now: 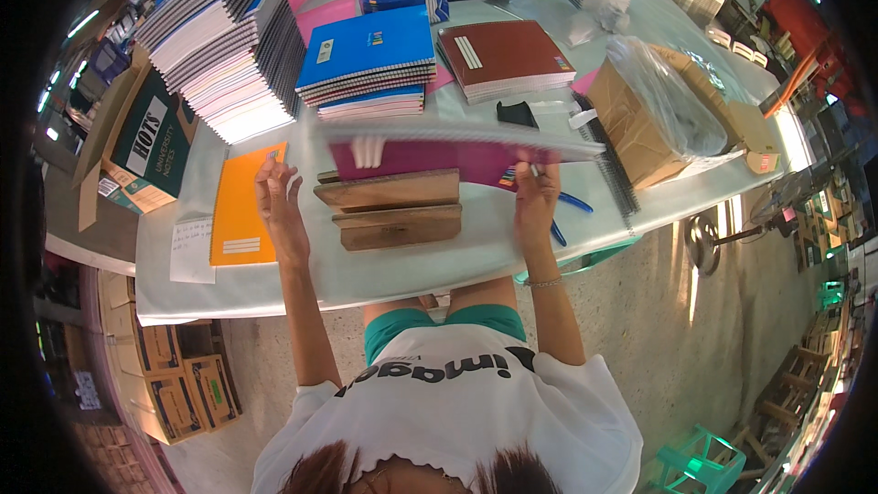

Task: The person uses pliers to crimp the ends of metal spiral bindings on several notebooks. They pick up individual notebooks from a stack, place them in a wooden jig, crimp the ends by hand, and then move them to a completed pile.

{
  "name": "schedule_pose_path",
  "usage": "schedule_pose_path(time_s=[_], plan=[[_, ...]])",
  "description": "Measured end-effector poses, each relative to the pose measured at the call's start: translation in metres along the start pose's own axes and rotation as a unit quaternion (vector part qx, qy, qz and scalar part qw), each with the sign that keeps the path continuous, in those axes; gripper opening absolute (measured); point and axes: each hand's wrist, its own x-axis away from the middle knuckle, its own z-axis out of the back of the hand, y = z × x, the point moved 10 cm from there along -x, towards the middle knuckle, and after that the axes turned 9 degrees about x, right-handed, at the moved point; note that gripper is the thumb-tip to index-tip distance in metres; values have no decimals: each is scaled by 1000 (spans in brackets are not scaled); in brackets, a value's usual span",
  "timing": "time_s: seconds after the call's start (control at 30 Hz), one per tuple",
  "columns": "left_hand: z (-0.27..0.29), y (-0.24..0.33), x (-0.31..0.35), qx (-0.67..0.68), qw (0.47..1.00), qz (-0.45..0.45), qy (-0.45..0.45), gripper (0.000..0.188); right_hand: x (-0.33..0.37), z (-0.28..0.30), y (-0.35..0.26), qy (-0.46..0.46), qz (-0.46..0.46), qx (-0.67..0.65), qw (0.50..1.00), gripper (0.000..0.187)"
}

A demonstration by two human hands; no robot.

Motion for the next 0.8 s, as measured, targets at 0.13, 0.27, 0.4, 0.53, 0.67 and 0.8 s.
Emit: schedule_pose_path(time_s=[0.13, 0.27, 0.4, 0.53, 0.67, 0.8], plan=[[-17, -7, -6, 66, 995, 37, -58, 57, 17, -37, 24, -65, -41, 201, 977, 35], [2, -37, -3, 34, 990, 99, -90, 78, 41, -59, 26, -186, 12, 530, 827, 42], [1, -54, 10, -61, 979, 102, -164, 69, 26, -69, 14, -276, 137, 561, 768, 46], [2, -46, -1, -145, 976, 82, -139, 62, -71, 0, -22, -123, 97, 587, 794, 29], [-3, -30, -18, -140, 982, 57, -115, 63, -124, 102, -22, 7, 140, 807, 573, 36], [-4, 21, -38, -115, 993, -28, -17, 59, -127, 127, 8, -41, 95, 832, 544, 41]])
